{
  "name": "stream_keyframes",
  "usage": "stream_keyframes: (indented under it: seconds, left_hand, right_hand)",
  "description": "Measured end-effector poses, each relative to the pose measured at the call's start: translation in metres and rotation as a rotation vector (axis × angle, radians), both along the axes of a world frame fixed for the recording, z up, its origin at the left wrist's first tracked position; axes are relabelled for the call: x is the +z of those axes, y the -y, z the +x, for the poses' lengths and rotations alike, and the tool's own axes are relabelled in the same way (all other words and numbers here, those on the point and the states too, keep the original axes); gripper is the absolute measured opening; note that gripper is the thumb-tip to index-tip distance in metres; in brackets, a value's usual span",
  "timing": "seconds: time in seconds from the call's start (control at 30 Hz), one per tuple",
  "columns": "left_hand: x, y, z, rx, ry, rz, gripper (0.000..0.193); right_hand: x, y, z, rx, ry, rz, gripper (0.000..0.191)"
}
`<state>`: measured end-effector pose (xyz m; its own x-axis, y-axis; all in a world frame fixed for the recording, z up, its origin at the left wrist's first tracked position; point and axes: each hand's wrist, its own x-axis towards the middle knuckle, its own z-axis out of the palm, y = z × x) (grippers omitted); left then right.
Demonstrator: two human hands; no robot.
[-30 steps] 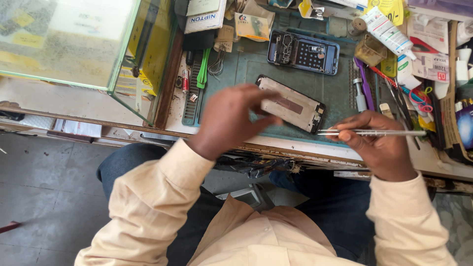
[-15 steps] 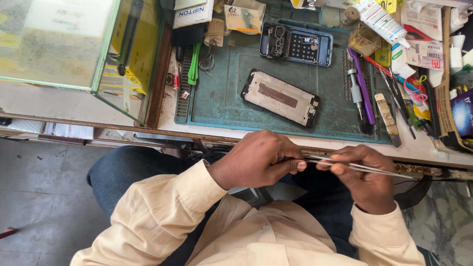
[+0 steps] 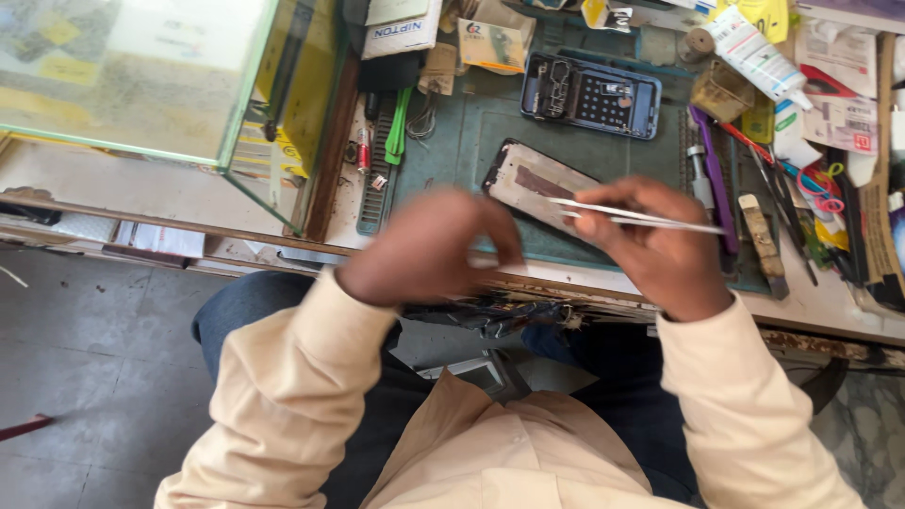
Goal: The person uses a metal spudger to pry and separate components on the back of a disassembled mobile phone. They work along the edges and corners of the device, occasionally lifting the casing to inspect the interior.
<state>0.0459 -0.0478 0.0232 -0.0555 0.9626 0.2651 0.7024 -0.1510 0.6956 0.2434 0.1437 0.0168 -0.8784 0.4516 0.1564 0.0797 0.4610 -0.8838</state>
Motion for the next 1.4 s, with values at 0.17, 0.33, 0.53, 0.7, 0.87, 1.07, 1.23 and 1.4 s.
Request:
stream_keyframes:
  seconds: [0.17, 0.33, 0.53, 0.7, 0.87, 1.07, 1.23, 1.4]
  left_hand:
    - [-0.005, 0.012, -0.036, 0.534, -0.154, 0.103, 0.008]
    - [-0.013, 0.005, -0.034, 0.564, -0.11, 0.028, 0.017]
    - [-0.011, -0.004, -0.034, 0.421, 0.087, 0.073, 0.022]
    - [-0.008, -0.009, -0.023, 0.262, 0.232, 0.133, 0.023]
    - [-0.004, -0.009, -0.019, 0.194, 0.206, 0.051, 0.019]
    - [-0.002, -0.002, -0.019, 0.085, 0.205, -0.06, 0.022]
    - [-0.004, 0.002, -0.026, 0.125, 0.074, 0.078, 0.022]
    - [-0.004, 0.008, -0.034, 0.398, -0.155, -0.134, 0.033]
  right_hand:
    - [-0.001, 0.005, -0.051, 0.084, -0.028, -0.117, 0.017]
    - [-0.007, 0.008, -0.066, 0.068, -0.035, -0.048, 0.019]
    - [-0.013, 0.006, -0.054, 0.024, -0.124, -0.178, 0.016]
    - [-0.021, 0.013, -0.033, 0.093, -0.192, -0.287, 0.022]
    - [-0.029, 0.018, -0.023, 0.137, -0.235, -0.407, 0.025]
    - [-0.03, 0.026, -0.012, 0.17, -0.228, -0.368, 0.023]
    - [-0.029, 0.029, -0.006, 0.05, -0.333, -0.399, 0.022]
    - [-0.019, 0.022, -0.017, -0.109, -0.258, -0.297, 0.028]
